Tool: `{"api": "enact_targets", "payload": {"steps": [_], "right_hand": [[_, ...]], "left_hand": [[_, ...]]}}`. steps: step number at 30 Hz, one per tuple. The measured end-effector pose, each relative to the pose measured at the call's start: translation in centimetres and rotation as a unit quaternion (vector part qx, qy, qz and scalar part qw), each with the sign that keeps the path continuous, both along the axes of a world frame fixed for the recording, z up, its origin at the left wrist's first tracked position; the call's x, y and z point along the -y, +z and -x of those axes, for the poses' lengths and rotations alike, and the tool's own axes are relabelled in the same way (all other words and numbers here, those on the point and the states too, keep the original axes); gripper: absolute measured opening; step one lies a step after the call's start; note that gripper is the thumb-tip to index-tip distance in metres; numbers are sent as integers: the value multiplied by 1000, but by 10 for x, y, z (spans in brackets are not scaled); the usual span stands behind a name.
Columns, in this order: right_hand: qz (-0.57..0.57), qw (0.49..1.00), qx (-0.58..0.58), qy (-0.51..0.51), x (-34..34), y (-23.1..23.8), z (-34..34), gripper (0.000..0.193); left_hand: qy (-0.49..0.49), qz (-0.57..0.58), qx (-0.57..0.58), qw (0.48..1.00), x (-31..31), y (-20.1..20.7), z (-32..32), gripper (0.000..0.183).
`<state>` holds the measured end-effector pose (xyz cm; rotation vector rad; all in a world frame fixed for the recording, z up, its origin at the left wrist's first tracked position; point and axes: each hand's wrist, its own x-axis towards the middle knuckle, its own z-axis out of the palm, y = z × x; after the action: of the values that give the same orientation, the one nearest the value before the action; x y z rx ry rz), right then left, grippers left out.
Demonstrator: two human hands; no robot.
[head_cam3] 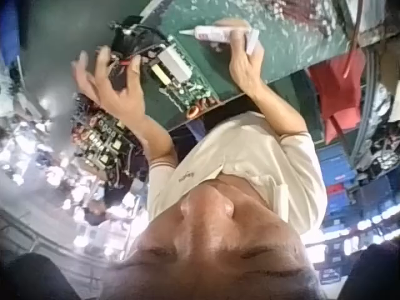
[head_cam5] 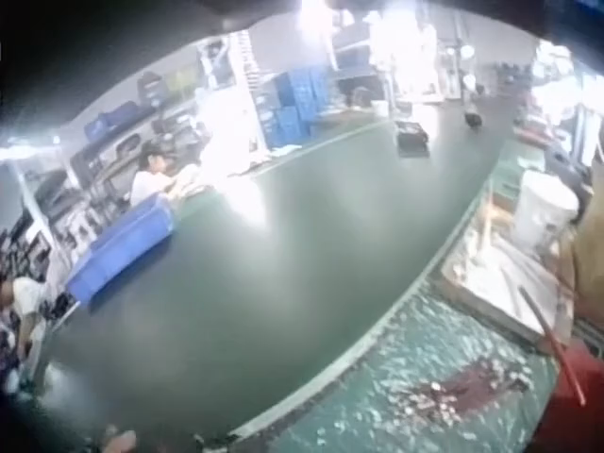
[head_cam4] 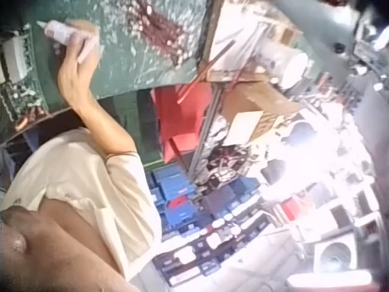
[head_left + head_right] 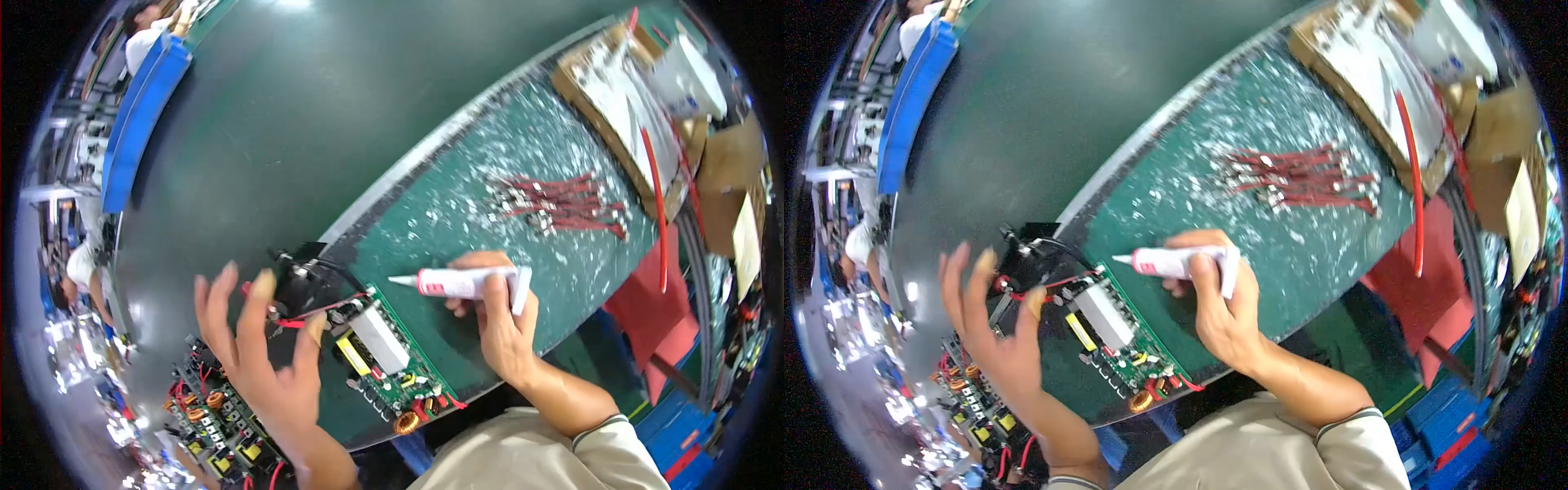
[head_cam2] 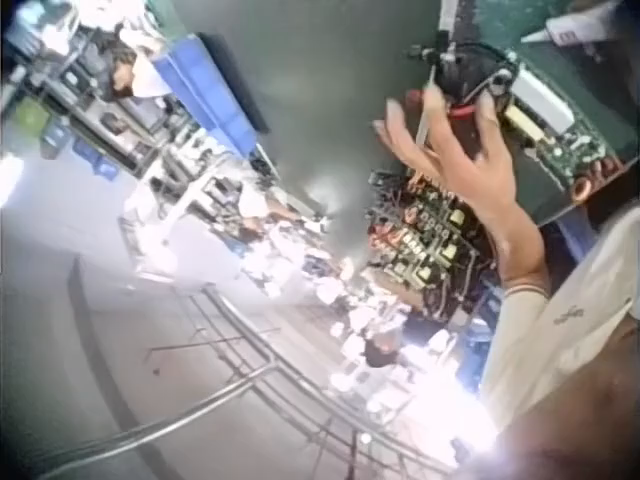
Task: Assembling electronic components, applying adhesive, and installing fans onto circuit boards on a production line.
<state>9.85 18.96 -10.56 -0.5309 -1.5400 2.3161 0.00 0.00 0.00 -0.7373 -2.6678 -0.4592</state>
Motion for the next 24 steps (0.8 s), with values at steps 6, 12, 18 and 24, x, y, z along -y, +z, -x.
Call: {"api": "enact_targets", "payload": {"steps": [6,12,18,24], "right_hand": [[21,999,-14,-21,-12,-8,7,34],[67,994,-62,-60,-9,-6,9,33],[74,993,-63,-69,-9,-8,7,30],[104,990,-59,-78,-10,-8,8,33]], "left_hand": [[-145,341,75,926,-69,11,28,32],[-223,481,161,833,-82,6,39,11],[-240,551,168,781,-99,-1,41,9],[-291,535,208,765,-100,-8,56,8]]}}
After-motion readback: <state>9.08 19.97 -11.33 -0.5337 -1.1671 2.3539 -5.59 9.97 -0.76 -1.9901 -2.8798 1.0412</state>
